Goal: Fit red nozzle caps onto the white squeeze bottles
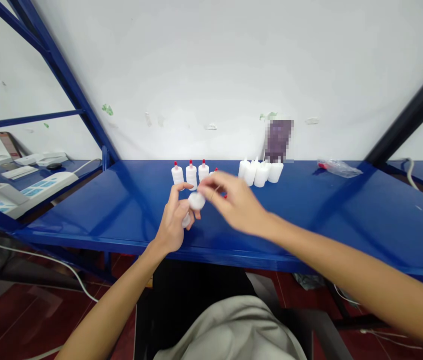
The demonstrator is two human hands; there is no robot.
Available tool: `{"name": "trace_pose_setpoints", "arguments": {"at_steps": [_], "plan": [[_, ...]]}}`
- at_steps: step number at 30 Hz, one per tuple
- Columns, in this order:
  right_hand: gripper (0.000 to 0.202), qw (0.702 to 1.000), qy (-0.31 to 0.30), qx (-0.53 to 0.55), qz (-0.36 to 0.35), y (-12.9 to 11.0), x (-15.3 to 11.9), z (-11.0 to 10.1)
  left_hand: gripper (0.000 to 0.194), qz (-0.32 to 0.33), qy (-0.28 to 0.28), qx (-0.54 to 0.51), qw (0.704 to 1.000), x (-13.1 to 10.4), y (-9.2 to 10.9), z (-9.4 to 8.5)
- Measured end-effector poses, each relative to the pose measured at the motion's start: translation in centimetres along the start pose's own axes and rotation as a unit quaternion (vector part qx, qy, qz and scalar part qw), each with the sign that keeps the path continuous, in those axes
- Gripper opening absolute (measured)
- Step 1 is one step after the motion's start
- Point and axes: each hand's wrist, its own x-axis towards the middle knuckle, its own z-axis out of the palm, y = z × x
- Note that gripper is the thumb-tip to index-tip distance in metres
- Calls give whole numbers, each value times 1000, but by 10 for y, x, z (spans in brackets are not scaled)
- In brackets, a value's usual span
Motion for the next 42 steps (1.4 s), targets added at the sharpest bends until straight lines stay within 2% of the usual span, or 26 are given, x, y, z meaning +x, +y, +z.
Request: {"name": "trace_pose_setpoints", "arguments": {"at_steps": [2,4,7,11,20,27,33,38,40,42], "plan": [[16,994,71,-79,13,19,26,-15,33,-32,28,24,999,3,1,1],[15,986,104,-121,52,42,48,-24,34,-41,19,64,997,4,2,2],[15,979,97,-138,113,70,66,-25,36,-23,-16,126,992,3,5,3],[18,983,69,-119,120,85,64,-14,37,-12,-37,160,986,2,7,3],[15,990,16,-119,79,93,59,-4,36,-11,-57,198,979,3,8,3],[19,980,11,-188,60,98,61,-1,34,-20,-66,219,973,4,11,3],[24,982,3,-183,42,103,67,7,15,8,-62,241,969,4,3,3],[32,984,13,-173,29,89,64,1,32,41,-69,263,961,4,-8,3],[30,981,16,-194,13,76,54,-9,32,37,-69,255,964,6,-10,3],[24,973,-17,-230,12,60,38,-21,26,24,-57,243,968,8,-10,4]]}}
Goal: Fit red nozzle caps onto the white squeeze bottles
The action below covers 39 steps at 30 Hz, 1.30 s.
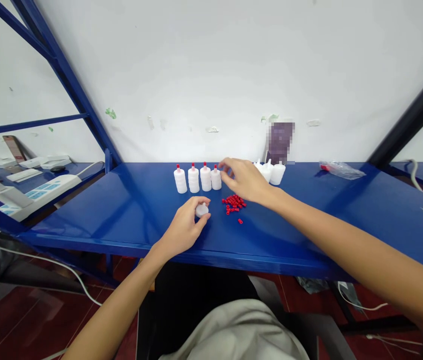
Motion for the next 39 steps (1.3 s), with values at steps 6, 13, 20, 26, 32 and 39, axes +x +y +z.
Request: {"name": "trace_pose_setpoints", "arguments": {"at_steps": [6,13,20,26,32,39], "plan": [[25,976,-193,-102,21,-15,-70,-29,17,-24,2,-20,1000,3,7,-2],[26,974,-221,-46,-12,-10,-89,-18,24,-24,-91,-46,994,-1,20,-7],[8,953,-88,263,119,-38,-68,-10,27,9,-114,-22,993,0,18,-8],[14,899,-116,395,148,-51,-62,0,36,18,-114,-15,993,-1,13,-6],[17,964,-96,246,38,-48,-69,1,34,13,-130,-52,990,-2,13,-6],[22,983,-139,-36,-116,-57,-61,-23,22,31,-162,-64,984,-2,12,-11]]}}
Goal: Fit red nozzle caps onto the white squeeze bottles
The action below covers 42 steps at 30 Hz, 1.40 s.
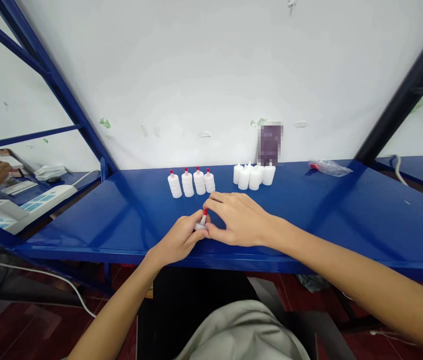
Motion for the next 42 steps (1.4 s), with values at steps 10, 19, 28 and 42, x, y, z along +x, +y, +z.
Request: {"name": "trace_pose_setpoints", "arguments": {"at_steps": [10,19,28,42], "plan": [[24,989,50,-141,-14,-7,3,24,38,-17,40,-84,995,1,4,1],[21,982,96,-161,-23,1,16,27,37,-29,74,-109,991,0,1,2],[26,971,147,-177,-65,0,20,31,32,-43,77,-90,992,-1,3,2],[39,996,49,57,-46,11,14,21,29,-71,140,-126,980,2,-1,5]]}}
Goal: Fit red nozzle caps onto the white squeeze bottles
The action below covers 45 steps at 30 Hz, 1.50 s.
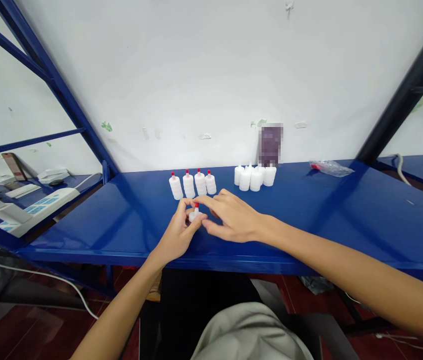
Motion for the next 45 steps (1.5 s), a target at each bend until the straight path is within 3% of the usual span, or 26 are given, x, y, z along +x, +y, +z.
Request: {"name": "trace_pose_setpoints", "arguments": {"at_steps": [3,5,8,10,11,14,18,25,34,38,45], "plan": [[31,980,-1,177,90,-4,-1,-3,39,4,26,-22,999,1,-3,2],[28,967,17,222,122,-2,4,-5,47,7,46,-18,999,1,-3,3],[25,967,103,178,152,12,21,-15,46,4,61,3,998,0,1,1],[21,963,178,79,184,30,38,-25,33,0,32,36,999,0,4,0],[20,964,183,30,192,40,47,-30,27,-1,6,60,998,0,5,-1],[17,965,125,-64,222,68,70,-37,23,5,-62,136,989,-1,8,-2],[18,963,78,-79,244,85,84,-30,23,14,-85,179,980,-1,10,-2],[20,967,43,-74,239,86,83,-18,22,26,-99,206,973,0,9,-1],[24,962,73,-83,248,85,61,-51,24,35,-108,226,968,-1,9,-1],[29,966,38,-52,249,87,63,-38,23,35,-110,237,965,-1,9,-1],[23,969,68,-31,236,91,77,-13,22,41,-114,246,962,0,8,-1]]}}
